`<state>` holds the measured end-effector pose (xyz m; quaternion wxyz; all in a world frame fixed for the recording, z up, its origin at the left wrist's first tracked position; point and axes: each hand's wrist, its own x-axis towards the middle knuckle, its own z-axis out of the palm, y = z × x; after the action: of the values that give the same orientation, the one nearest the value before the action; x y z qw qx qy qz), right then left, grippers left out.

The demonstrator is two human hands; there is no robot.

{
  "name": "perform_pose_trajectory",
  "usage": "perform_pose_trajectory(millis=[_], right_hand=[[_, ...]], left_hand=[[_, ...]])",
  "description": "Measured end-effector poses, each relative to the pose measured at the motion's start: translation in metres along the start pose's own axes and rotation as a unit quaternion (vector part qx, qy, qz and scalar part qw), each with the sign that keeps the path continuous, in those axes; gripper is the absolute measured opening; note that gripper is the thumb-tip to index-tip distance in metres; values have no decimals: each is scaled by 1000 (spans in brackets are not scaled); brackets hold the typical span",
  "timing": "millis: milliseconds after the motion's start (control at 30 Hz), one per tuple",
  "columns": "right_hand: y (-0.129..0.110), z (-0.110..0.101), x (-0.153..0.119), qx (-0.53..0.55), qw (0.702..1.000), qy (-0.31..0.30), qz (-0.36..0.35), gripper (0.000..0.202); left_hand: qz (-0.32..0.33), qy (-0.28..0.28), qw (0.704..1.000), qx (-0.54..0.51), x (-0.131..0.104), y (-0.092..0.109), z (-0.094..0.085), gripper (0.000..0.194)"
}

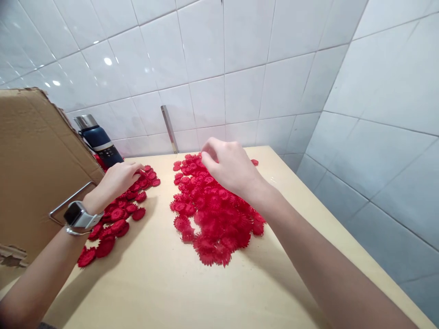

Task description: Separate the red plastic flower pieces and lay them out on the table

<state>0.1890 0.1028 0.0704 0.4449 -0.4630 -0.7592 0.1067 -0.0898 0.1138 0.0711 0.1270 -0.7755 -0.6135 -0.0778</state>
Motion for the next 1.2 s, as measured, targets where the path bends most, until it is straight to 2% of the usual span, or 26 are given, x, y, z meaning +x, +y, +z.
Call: perform_pose_trajectory(millis=[100,167,233,267,333,467,567,700,767,833,900,967,1067,1133,1200], right_hand=[[-3,0,0,38,999,-15,16,18],[-5,1,0,108,993,-35,34,27],[-7,3,-1,208,974,-63,60,34],[-8,4,-2,255,961,-76,76,37],[-11,6,-4,328,935,-88,104,41],[-19,8,-7,410,901,-64,129,44],[-23,11,-8,414,902,-20,123,46],[-22,15,-7,419,899,27,124,42],[-20,17,-6,398,908,47,121,40],[-18,17,-7,346,930,72,106,40],[-16,19,-8,278,952,104,79,37],[-13,20,-9,220,967,127,33,33],[-9,23,-10,171,973,145,-56,31],[-9,23,-10,151,970,152,-118,32],[-11,20,-9,127,967,148,-162,30]], left_hand=[[58,55,995,-63,0,34,-12,22],[103,88,984,-118,-1,61,-18,24],[178,142,941,-248,-2,88,-24,26],[209,160,923,-282,-2,99,-26,27],[232,200,903,-300,-1,117,-29,25],[232,287,877,-308,4,131,-32,13],[222,296,869,-329,5,132,-32,11],[175,222,875,-394,2,132,-35,13],[141,162,853,-475,1,132,-37,13],[109,81,806,-577,1,132,-37,15],[64,-3,738,-672,3,132,-36,19],[20,-62,667,-742,5,131,-34,26],[39,-124,581,-803,6,130,-31,27],[63,-159,536,-827,5,129,-29,22],[60,-174,500,-846,5,128,-27,15]])
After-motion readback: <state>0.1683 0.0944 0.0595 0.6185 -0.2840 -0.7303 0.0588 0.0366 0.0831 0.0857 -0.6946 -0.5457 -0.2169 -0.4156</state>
